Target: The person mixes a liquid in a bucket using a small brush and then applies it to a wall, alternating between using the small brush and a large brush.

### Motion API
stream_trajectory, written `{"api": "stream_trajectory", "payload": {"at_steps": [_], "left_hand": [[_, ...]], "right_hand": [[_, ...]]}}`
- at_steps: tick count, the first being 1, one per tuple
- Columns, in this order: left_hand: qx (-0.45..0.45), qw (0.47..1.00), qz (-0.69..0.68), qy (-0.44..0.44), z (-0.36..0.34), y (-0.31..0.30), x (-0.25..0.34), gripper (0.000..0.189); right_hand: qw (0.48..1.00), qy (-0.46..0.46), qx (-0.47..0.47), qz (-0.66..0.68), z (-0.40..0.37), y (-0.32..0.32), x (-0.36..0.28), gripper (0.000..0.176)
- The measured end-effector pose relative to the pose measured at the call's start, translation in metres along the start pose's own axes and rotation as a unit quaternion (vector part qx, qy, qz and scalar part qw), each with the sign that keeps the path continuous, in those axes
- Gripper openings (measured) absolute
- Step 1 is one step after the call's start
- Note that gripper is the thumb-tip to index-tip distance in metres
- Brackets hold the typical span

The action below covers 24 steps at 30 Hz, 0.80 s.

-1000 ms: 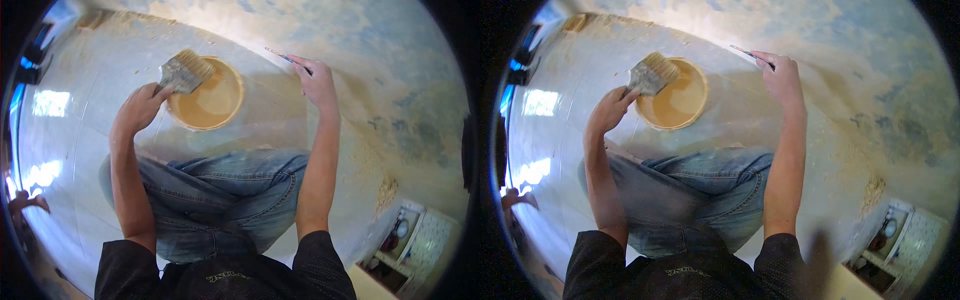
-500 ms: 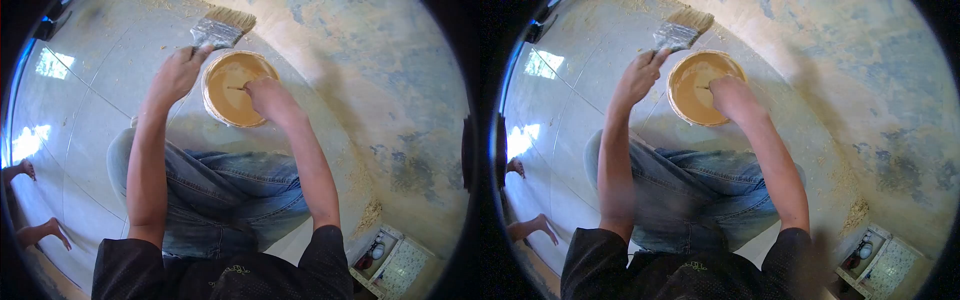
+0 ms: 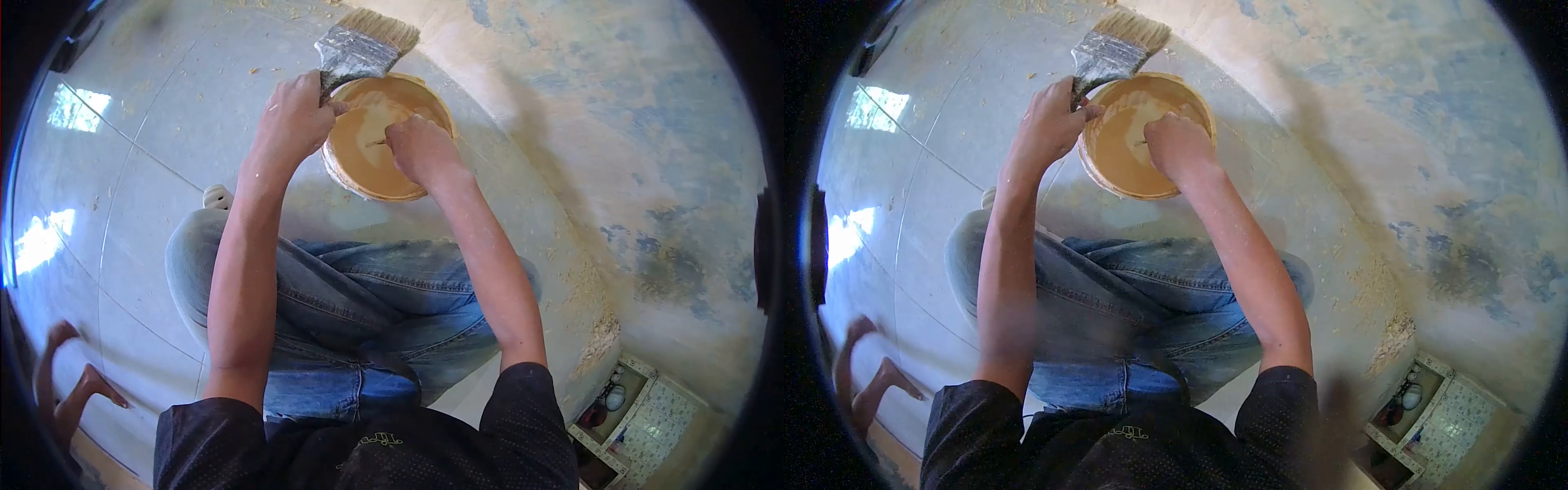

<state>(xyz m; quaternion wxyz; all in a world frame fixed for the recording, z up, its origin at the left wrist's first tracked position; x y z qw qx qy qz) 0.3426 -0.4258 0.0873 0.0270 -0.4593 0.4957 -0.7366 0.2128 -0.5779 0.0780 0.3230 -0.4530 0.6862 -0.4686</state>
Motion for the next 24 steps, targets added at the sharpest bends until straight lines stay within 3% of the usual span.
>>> {"api": "stream_trajectory", "payload": {"at_steps": [6, 13, 20, 24], "left_hand": [[-0.035, 0.996, -0.056, -0.064, 0.005, -0.002, 0.001, 0.035], [-0.028, 0.997, -0.051, -0.053, 0.005, -0.006, 0.008, 0.038], [0.005, 0.999, -0.042, -0.021, 0.000, -0.011, 0.015, 0.033], [0.042, 0.995, -0.092, -0.014, -0.007, -0.021, 0.033, 0.029]], "right_hand": [[0.998, 0.051, 0.019, 0.040, -0.023, -0.037, 0.004, 0.021], [0.994, 0.065, 0.035, 0.077, -0.038, -0.041, 0.011, 0.018], [0.999, 0.003, 0.013, 0.051, -0.032, -0.030, 0.006, 0.021], [0.997, -0.044, -0.001, 0.062, -0.033, -0.016, 0.003, 0.036]]}}
Point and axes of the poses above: each hand's wrist, its own z-axis towards the middle knuckle, its own y-axis out of the palm, x = y × z, the point moved 1 cm from there along z, towards the middle knuckle, and after that the axes turned 8 degrees about y, right-handed, at the moved point
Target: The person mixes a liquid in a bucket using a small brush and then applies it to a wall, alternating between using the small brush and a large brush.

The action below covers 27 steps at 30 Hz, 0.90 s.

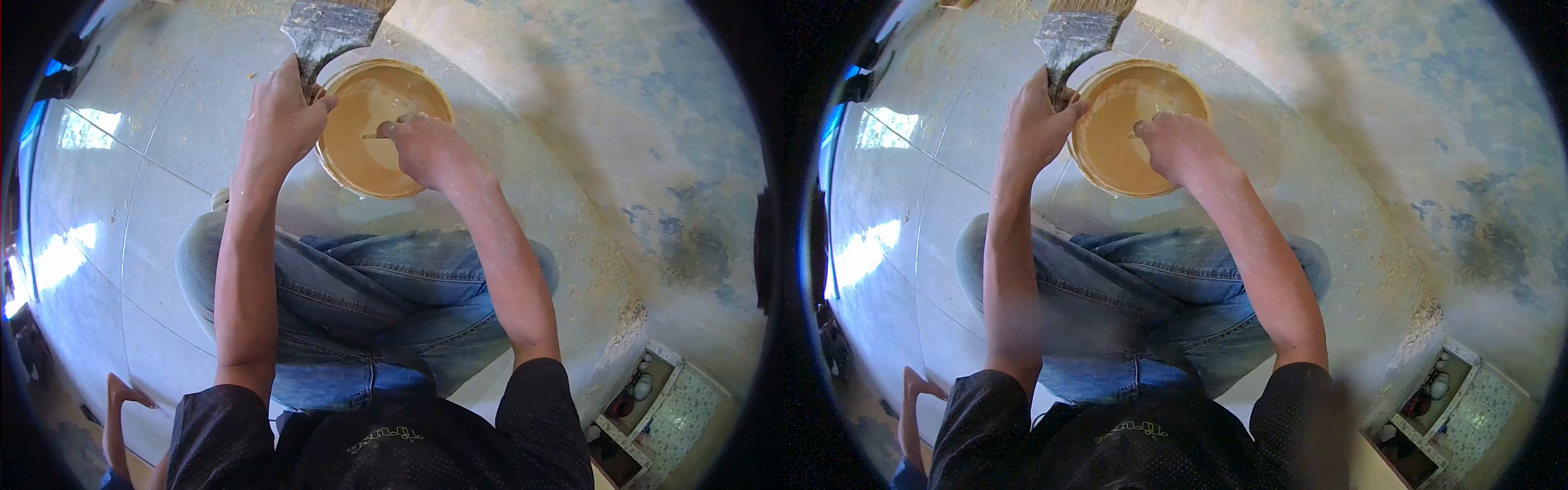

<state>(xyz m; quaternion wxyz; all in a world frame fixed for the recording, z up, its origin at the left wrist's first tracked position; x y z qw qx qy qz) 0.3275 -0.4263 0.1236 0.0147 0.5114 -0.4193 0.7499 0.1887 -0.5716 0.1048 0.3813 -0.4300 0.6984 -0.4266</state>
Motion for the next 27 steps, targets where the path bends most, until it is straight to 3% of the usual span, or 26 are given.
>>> {"api": "stream_trajectory", "payload": {"at_steps": [4, 10, 16, 21, 27], "left_hand": [[0.005, 0.999, 0.011, 0.033, -0.004, -0.004, 0.010, 0.027], [0.002, 0.999, 0.007, 0.049, -0.007, -0.003, 0.014, 0.028], [0.006, 0.998, 0.004, 0.061, -0.013, -0.005, 0.032, 0.027], [-0.011, 0.997, 0.030, 0.065, -0.017, -0.002, 0.039, 0.028], [-0.030, 0.996, 0.044, 0.064, -0.019, 0.002, 0.039, 0.028]], "right_hand": [[0.999, -0.008, 0.034, 0.017, 0.003, 0.008, -0.004, 0.039], [0.997, 0.060, -0.027, 0.025, -0.007, -0.015, -0.006, 0.038], [0.996, 0.044, 0.038, 0.065, -0.009, -0.004, 0.007, 0.037], [0.996, -0.033, 0.045, 0.071, -0.001, 0.015, -0.004, 0.035], [0.986, -0.003, 0.138, 0.098, 0.003, 0.026, -0.014, 0.027]]}}
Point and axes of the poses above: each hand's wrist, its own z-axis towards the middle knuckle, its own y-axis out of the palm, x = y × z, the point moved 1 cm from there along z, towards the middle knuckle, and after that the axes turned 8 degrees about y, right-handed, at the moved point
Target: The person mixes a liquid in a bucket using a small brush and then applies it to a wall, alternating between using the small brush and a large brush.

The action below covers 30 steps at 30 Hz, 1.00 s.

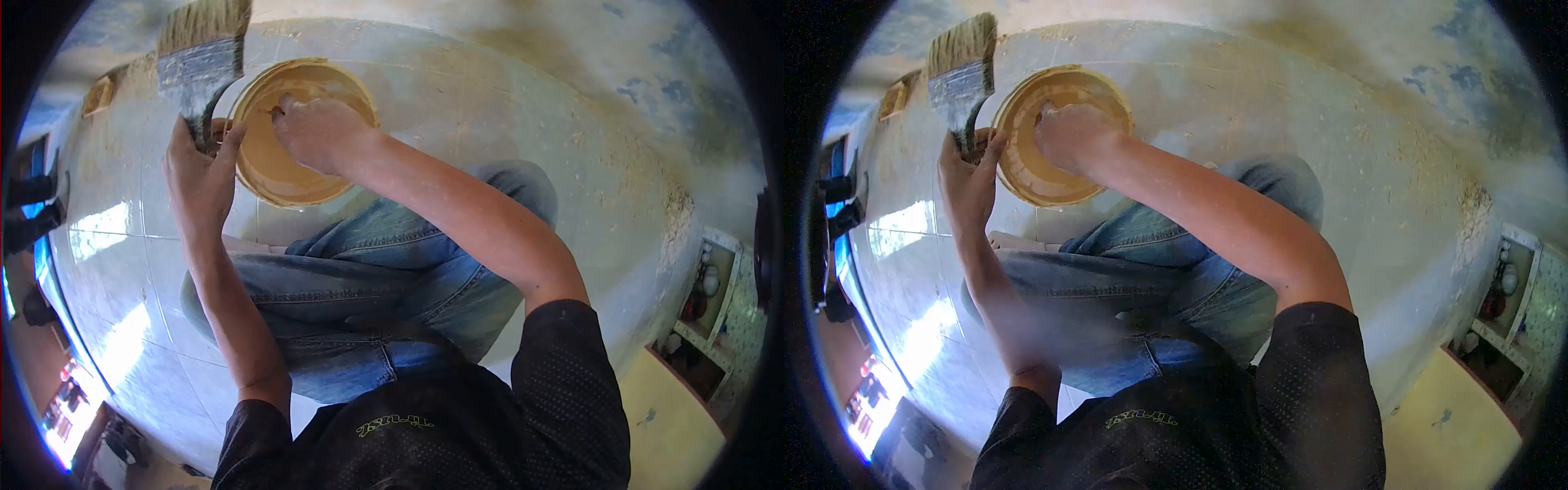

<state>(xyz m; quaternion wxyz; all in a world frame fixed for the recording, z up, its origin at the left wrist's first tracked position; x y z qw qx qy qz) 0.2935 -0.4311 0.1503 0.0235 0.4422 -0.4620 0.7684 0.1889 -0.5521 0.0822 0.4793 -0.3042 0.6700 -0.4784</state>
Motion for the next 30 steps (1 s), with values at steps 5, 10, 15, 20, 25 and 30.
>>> {"api": "stream_trajectory", "payload": {"at_steps": [5, 10, 15, 20, 25, 30], "left_hand": [[0.008, 1.000, -0.002, 0.012, 0.001, 0.004, -0.002, 0.025], [-0.007, 1.000, 0.010, 0.028, 0.000, 0.005, 0.002, 0.024], [0.010, 1.000, 0.010, 0.025, 0.000, 0.005, -0.002, 0.024], [0.025, 1.000, -0.008, 0.007, 0.000, 0.007, -0.001, 0.025], [0.029, 0.999, 0.009, 0.014, 0.000, 0.008, 0.002, 0.024], [0.026, 0.999, -0.008, 0.045, 0.001, 0.009, -0.002, 0.023]], "right_hand": [[0.999, 0.027, -0.021, 0.022, 0.002, 0.001, 0.001, 0.026], [0.996, 0.069, -0.009, 0.055, 0.005, 0.008, 0.004, 0.022], [0.988, 0.092, -0.036, 0.119, 0.014, 0.026, 0.010, 0.026], [0.979, 0.128, -0.051, 0.150, 0.012, 0.023, 0.013, 0.027], [0.979, 0.113, -0.039, 0.166, 0.016, 0.028, 0.015, 0.028], [0.974, 0.122, -0.032, 0.189, 0.016, 0.028, 0.012, 0.027]]}}
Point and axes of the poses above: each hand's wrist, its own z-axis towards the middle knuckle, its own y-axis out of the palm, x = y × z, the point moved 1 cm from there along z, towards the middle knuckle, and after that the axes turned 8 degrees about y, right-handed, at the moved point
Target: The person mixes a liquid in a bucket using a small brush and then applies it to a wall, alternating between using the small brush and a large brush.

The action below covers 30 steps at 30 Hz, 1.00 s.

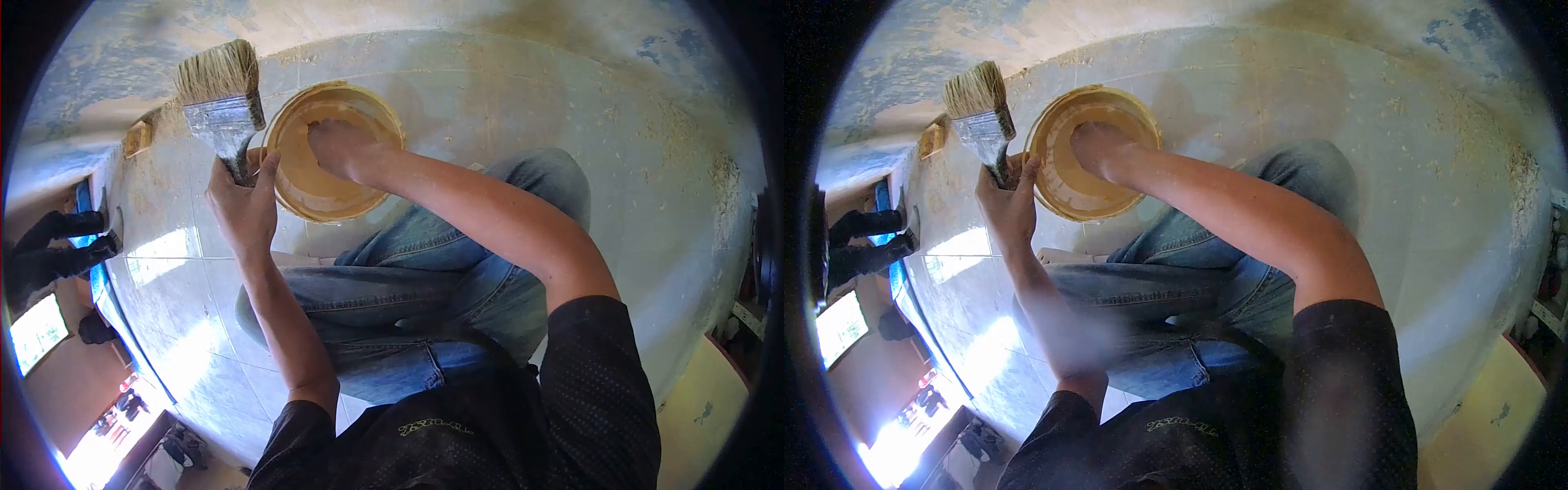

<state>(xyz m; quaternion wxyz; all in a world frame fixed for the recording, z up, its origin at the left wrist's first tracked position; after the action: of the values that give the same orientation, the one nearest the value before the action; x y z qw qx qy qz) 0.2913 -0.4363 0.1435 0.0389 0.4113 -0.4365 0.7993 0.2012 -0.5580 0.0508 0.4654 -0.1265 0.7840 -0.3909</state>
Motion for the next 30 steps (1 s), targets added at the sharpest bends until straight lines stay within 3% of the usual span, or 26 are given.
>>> {"api": "stream_trajectory", "payload": {"at_steps": [9, 30], "left_hand": [[-0.041, 0.998, -0.039, -0.020, 0.001, -0.004, -0.002, 0.024], [-0.041, 0.995, -0.086, -0.008, 0.002, -0.005, -0.018, 0.019]], "right_hand": [[1.000, 0.005, 0.009, 0.019, 0.005, 0.007, 0.001, 0.025], [0.999, -0.024, -0.044, -0.006, 0.016, 0.007, 0.008, 0.028]]}}
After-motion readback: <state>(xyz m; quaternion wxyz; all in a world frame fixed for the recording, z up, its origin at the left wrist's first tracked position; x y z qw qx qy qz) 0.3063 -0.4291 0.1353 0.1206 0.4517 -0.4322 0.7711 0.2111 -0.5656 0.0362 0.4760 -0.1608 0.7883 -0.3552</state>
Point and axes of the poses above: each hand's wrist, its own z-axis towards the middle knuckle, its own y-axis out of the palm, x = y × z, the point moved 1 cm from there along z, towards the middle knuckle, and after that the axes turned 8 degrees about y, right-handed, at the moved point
